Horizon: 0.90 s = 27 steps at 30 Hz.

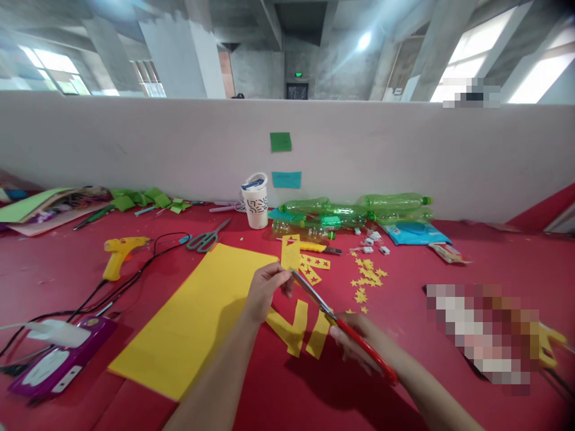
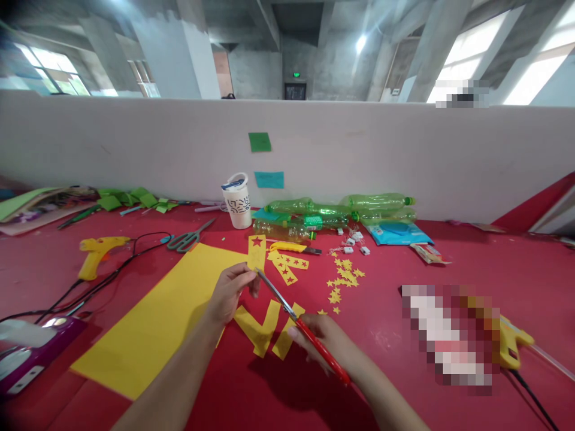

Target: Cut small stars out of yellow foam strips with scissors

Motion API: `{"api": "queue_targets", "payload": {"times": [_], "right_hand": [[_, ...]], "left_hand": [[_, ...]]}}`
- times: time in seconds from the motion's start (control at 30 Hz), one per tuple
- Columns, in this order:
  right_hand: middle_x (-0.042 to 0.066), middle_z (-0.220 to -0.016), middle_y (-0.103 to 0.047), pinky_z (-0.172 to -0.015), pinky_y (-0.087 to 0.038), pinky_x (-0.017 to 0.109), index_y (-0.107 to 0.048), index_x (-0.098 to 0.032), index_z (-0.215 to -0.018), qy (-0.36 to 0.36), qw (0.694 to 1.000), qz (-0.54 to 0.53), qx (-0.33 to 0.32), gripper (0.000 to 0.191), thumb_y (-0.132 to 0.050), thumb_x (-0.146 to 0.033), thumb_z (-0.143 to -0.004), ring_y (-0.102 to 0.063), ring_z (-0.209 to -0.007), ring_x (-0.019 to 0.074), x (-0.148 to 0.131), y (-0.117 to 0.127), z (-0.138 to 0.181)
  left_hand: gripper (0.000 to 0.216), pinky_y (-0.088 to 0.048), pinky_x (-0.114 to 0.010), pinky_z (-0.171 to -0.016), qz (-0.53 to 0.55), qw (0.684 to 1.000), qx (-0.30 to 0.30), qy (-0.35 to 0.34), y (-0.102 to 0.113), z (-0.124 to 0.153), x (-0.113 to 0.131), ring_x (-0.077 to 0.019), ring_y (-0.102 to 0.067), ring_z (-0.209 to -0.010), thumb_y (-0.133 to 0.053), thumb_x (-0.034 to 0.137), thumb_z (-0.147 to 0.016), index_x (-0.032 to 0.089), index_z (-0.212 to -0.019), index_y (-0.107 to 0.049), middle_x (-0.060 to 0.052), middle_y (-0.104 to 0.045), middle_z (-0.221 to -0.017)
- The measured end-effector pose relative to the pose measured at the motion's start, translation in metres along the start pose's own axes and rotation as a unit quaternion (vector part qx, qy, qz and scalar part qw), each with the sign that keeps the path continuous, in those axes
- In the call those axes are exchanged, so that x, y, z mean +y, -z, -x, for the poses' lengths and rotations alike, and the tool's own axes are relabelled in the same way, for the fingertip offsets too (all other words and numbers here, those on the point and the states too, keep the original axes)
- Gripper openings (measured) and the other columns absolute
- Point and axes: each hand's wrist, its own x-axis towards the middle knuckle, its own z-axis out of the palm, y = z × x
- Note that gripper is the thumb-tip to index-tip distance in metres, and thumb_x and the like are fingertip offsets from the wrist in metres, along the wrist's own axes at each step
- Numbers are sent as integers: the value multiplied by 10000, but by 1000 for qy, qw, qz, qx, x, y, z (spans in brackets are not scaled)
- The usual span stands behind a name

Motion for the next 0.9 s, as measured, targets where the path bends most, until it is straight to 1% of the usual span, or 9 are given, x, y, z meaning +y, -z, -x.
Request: {"api": "queue_targets", "payload": {"times": [0.17,0.33,0.47,0.6,0.8,0.9], "right_hand": [[-60,-489,-403,-342,-321,131,-427,-160,-635,17,1000,-19,1,359,-534,-481,-754,-406,-380,47,1,-4,-2],[-68,-450,-401,-314,-298,145,-422,-173,-642,2,1000,-30,-2,391,-484,-541,-757,-374,-332,49,4,-10,-5],[-84,-428,-381,-353,-335,159,-393,-184,-637,1,998,-56,0,385,-474,-538,-765,-367,-328,49,3,-13,-4],[-80,-429,-399,-387,-368,173,-393,-183,-633,-4,998,-68,2,384,-465,-533,-774,-386,-337,53,4,-13,-3],[-76,-428,-414,-335,-326,155,-415,-179,-641,-12,998,-61,15,389,-471,-543,-766,-376,-311,45,4,-14,-3],[-77,-409,-415,-301,-300,141,-440,-174,-661,-20,998,-58,20,413,-434,-572,-770,-365,-298,45,4,-16,-3]], "left_hand": [[192,-389,-244,-488,-2,1000,5,-13,-1,0,-3,-99,-489,-458,-497,199,-767,132,-591,-537,4,-546,-519],[206,-375,-233,-459,-5,1000,17,-22,-5,2,-5,-94,-470,-444,-487,203,-773,132,-587,-538,13,-522,-501],[233,-363,-227,-442,0,999,26,-23,-11,3,-9,-90,-461,-432,-488,209,-773,135,-554,-518,17,-506,-481],[232,-354,-223,-434,16,999,43,-25,-14,4,-12,-89,-461,-439,-492,217,-772,137,-556,-517,18,-498,-483],[231,-353,-218,-431,12,999,45,-22,-14,4,-13,-87,-461,-444,-500,229,-767,138,-555,-519,18,-495,-491],[222,-352,-215,-430,16,999,44,-19,-15,4,-13,-88,-465,-450,-503,234,-766,139,-566,-524,19,-497,-496]]}}
